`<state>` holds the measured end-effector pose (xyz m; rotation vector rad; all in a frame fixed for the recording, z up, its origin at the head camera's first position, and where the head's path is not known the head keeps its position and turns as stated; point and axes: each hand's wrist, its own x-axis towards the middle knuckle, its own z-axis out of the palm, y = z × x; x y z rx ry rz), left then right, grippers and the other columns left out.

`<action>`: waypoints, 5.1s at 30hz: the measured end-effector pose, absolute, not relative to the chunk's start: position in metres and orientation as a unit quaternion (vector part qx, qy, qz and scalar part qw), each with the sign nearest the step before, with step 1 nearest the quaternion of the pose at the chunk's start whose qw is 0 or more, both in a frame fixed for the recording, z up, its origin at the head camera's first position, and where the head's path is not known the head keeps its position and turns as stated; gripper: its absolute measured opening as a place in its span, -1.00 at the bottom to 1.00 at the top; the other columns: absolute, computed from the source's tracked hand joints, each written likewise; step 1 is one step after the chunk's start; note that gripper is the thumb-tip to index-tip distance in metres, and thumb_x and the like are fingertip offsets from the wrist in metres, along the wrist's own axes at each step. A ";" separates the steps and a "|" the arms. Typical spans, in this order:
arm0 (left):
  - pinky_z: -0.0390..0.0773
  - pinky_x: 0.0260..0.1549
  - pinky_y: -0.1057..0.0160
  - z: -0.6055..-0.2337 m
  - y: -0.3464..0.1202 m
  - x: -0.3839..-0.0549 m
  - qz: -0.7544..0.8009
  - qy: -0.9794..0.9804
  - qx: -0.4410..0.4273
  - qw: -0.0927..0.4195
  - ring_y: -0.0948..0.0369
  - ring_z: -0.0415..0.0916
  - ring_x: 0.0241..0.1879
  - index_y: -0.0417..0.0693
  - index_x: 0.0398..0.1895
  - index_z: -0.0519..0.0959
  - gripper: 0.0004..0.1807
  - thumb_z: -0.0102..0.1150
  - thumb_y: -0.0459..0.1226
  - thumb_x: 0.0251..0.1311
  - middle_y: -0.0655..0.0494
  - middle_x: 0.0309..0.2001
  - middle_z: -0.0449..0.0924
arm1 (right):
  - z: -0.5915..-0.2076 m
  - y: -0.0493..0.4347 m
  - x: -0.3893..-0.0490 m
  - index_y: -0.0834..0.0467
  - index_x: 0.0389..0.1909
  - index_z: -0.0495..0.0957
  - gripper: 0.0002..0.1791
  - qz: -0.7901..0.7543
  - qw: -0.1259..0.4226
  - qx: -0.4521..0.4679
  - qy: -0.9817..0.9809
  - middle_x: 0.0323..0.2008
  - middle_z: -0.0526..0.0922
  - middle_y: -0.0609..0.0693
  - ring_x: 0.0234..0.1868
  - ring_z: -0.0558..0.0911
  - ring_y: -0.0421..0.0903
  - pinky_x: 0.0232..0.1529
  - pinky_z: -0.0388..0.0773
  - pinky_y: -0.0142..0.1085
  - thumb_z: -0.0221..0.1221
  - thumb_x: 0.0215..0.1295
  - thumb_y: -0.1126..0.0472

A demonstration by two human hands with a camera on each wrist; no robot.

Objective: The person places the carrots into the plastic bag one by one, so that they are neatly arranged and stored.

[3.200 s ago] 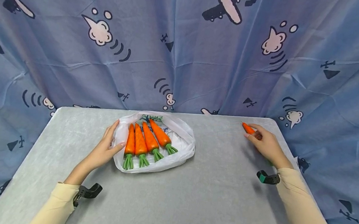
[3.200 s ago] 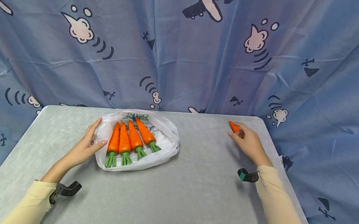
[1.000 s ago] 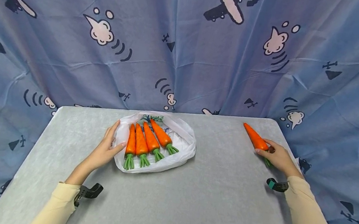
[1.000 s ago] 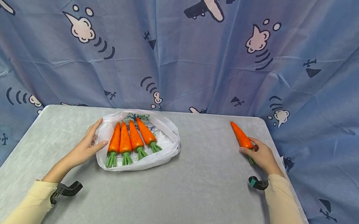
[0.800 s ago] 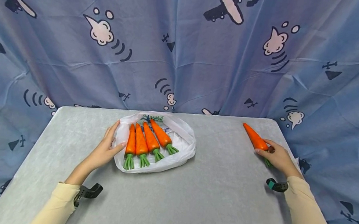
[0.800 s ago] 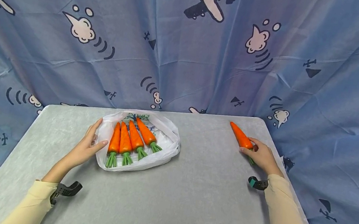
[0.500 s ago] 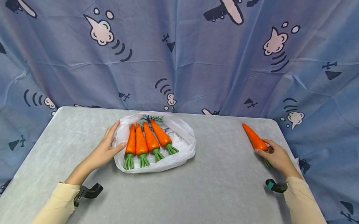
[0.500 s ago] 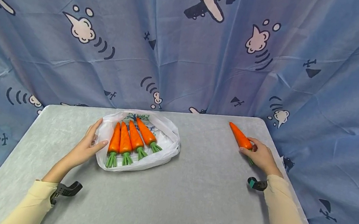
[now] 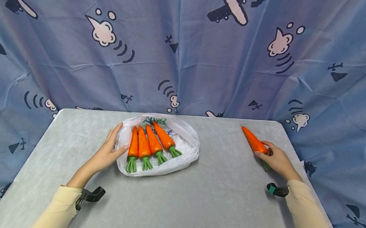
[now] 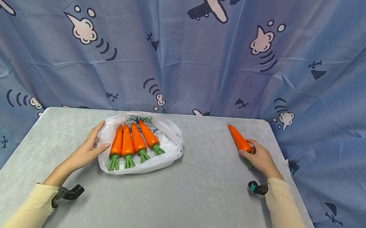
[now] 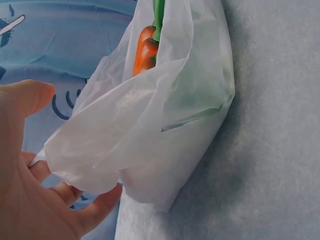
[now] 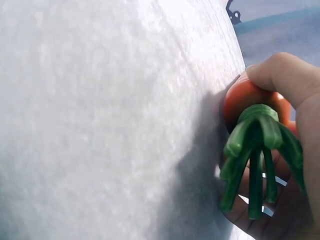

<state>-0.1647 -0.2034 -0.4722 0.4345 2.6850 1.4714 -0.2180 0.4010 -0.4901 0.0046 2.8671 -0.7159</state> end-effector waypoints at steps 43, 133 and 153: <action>0.18 0.28 -0.45 -0.472 -0.205 -0.164 0.475 0.868 0.141 0.027 -0.45 0.00 0.43 0.05 0.61 -0.30 -0.08 0.07 -0.21 0.42 -0.30 0.54 -0.19 | -0.470 0.320 -0.214 0.00 0.46 0.27 -0.25 -0.266 0.062 -0.116 0.955 -0.44 0.48 0.02 -0.41 0.41 -0.11 -0.39 0.30 -0.30 0.24 0.30 -0.11; 0.18 0.30 -0.43 -0.471 -0.203 -0.165 0.475 0.868 0.141 0.018 -0.44 0.05 0.41 0.02 0.61 -0.29 -0.06 0.10 -0.22 0.40 -0.29 0.55 -0.20 | -0.428 0.184 -0.218 -0.07 0.43 0.32 -0.28 -0.256 0.123 -0.263 0.922 -0.49 0.53 -0.09 -0.47 0.44 -0.18 -0.41 0.39 -0.32 0.25 0.29 -0.16; 0.14 0.33 -0.41 -0.471 -0.204 -0.166 0.476 0.867 0.144 0.023 -0.39 0.01 0.45 0.08 0.62 -0.28 -0.07 0.10 -0.21 0.40 -0.27 0.54 -0.17 | -0.423 0.155 -0.236 -0.07 0.45 0.30 -0.25 -0.237 0.159 -0.263 0.921 -0.47 0.53 -0.06 -0.46 0.46 -0.16 -0.44 0.39 -0.34 0.19 0.29 -0.26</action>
